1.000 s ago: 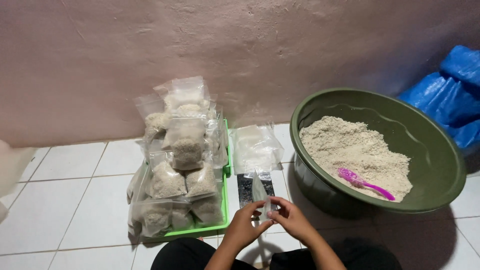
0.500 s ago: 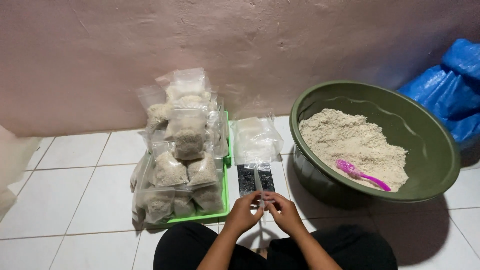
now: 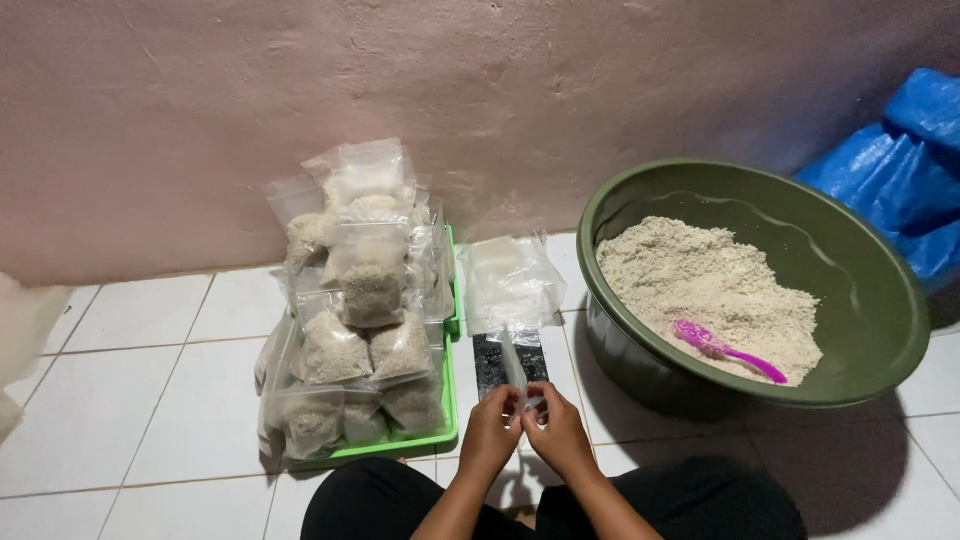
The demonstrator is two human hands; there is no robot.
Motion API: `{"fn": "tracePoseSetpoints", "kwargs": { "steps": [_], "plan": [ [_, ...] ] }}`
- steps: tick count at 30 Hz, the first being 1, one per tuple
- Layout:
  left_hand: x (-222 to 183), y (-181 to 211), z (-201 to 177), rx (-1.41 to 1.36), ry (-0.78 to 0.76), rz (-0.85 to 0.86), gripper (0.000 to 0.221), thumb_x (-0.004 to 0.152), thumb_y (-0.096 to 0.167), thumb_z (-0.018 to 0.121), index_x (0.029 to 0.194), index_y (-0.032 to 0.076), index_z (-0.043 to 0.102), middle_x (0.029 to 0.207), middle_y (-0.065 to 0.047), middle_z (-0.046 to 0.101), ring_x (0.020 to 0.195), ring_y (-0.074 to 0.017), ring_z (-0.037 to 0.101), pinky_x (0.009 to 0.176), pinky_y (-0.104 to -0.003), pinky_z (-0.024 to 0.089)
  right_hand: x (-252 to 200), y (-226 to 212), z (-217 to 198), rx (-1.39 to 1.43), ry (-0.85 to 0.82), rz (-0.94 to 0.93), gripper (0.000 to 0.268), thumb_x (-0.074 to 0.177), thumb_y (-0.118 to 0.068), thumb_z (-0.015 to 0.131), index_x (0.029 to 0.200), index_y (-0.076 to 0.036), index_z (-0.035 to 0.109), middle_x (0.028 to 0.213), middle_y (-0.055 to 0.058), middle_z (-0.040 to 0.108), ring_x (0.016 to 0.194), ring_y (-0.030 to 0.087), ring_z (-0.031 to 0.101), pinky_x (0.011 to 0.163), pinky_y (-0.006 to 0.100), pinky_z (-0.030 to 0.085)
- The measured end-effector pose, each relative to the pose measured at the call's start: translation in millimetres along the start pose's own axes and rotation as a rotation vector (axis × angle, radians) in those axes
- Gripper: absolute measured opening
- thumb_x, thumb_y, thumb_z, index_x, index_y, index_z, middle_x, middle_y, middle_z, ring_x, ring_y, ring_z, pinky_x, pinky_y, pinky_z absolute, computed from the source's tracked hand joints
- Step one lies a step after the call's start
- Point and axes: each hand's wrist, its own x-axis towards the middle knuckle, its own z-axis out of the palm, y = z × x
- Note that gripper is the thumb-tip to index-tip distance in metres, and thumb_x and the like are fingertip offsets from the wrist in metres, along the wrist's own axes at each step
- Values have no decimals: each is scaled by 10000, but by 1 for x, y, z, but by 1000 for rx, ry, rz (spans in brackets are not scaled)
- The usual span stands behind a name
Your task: Packaging granular food material into small plastic bags using a scoop and a digital scale for portioning.
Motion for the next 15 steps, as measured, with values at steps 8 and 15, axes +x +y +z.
{"fn": "tracePoseSetpoints", "kwargs": {
  "steps": [8,15],
  "plan": [
    [6,4,-4,-93,-62,-17,239,759,-26,658,976,72,637,839,-34,695,691,-144,648,625,-270,553,1,-7,-3,-12,27,-77,240,820,-114,646,1045,-57,708,891,39,745,655,140,692,607,254,563],
    [11,-3,-2,-87,-25,-55,149,789,14,669,927,70,671,808,-26,676,640,-108,626,594,-253,531,7,7,0,-109,60,-143,210,816,-47,629,1011,-77,703,873,19,718,614,157,630,571,285,502]
  ]
}}
